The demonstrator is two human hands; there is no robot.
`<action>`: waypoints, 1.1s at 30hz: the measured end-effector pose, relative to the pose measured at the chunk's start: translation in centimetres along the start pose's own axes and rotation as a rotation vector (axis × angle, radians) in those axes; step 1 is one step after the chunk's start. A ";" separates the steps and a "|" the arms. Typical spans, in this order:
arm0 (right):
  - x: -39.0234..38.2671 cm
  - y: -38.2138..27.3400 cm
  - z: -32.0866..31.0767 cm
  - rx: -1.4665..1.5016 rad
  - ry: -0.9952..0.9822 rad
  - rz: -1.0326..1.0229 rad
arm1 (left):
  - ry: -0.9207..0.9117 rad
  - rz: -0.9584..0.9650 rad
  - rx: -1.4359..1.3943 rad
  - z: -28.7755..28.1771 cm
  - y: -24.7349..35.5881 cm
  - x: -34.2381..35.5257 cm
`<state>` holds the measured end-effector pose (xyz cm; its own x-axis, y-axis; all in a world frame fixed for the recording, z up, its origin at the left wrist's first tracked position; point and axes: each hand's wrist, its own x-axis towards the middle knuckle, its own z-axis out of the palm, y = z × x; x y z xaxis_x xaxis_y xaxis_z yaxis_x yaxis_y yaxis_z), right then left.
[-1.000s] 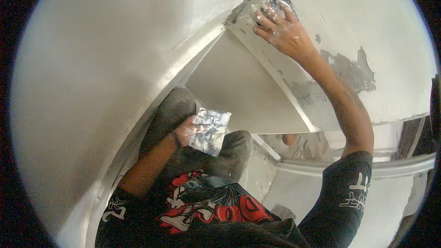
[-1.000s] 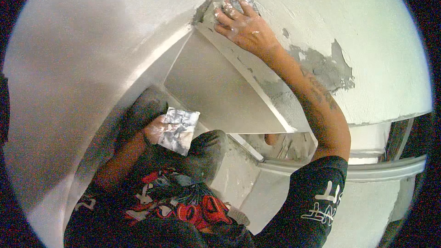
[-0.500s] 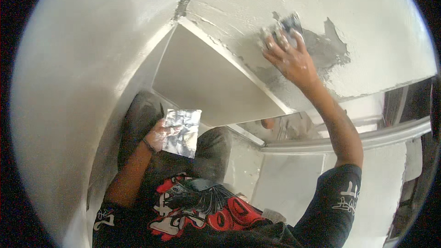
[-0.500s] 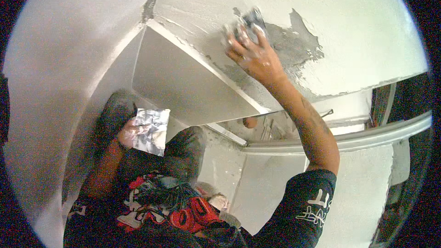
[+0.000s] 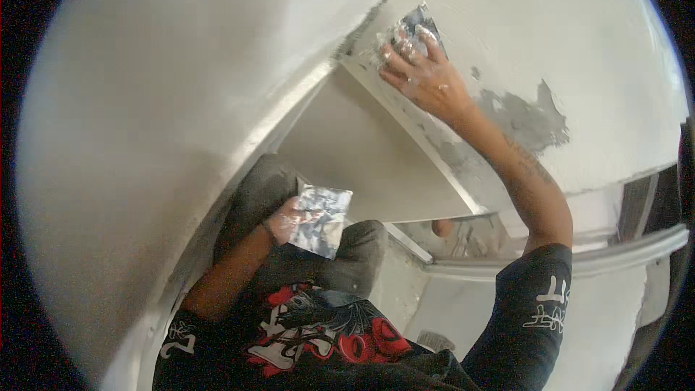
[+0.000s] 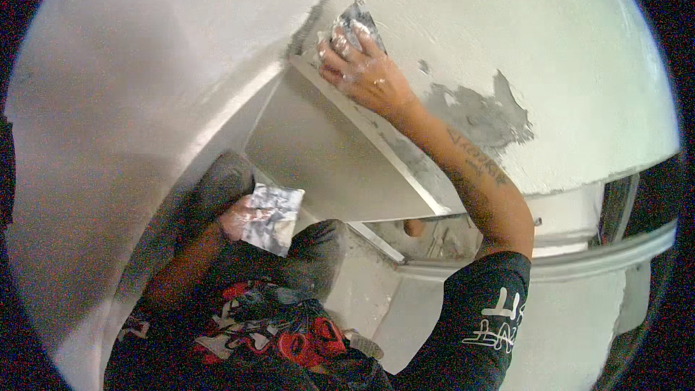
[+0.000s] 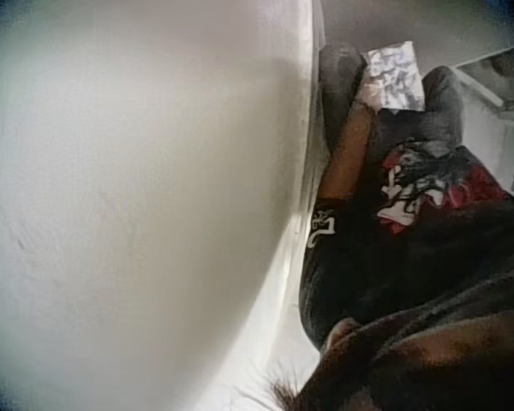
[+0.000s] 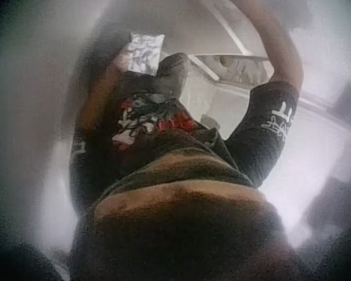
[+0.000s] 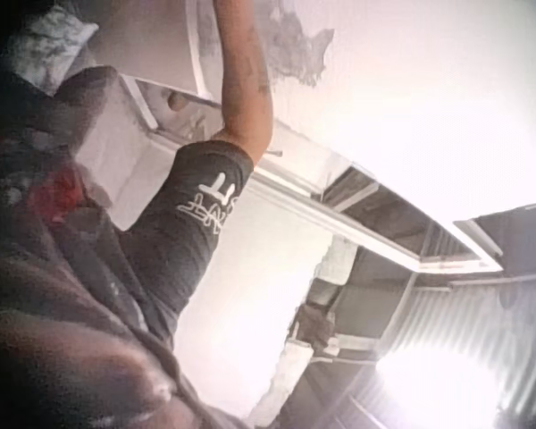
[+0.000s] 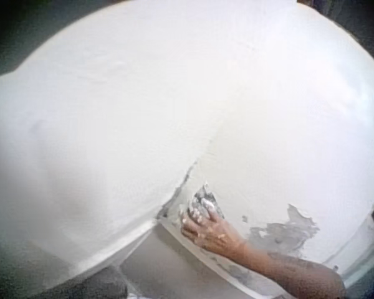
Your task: Applying joint compound to a corner and wall surface using putty knives and a hawk.
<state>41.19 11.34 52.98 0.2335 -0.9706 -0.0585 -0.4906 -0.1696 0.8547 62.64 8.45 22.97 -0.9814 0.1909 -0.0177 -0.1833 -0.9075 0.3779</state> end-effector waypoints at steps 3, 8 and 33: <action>1.9 1.0 1.9 0.039 0.016 -0.003 | 0.006 0.001 0.060 1.2 0.6 -0.5; 0.6 0.8 2.6 0.029 -0.002 0.033 | 0.039 -0.044 0.115 0.6 1.1 -0.8; -1.9 -3.3 3.2 0.041 -0.006 0.202 | 0.063 -0.076 -0.081 0.1 0.5 -0.2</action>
<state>39.66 13.22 48.61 0.1217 -0.9866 0.1087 -0.5605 0.0220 0.8278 62.79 7.95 23.27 -0.9656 0.2390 -0.1024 -0.2590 -0.9190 0.2971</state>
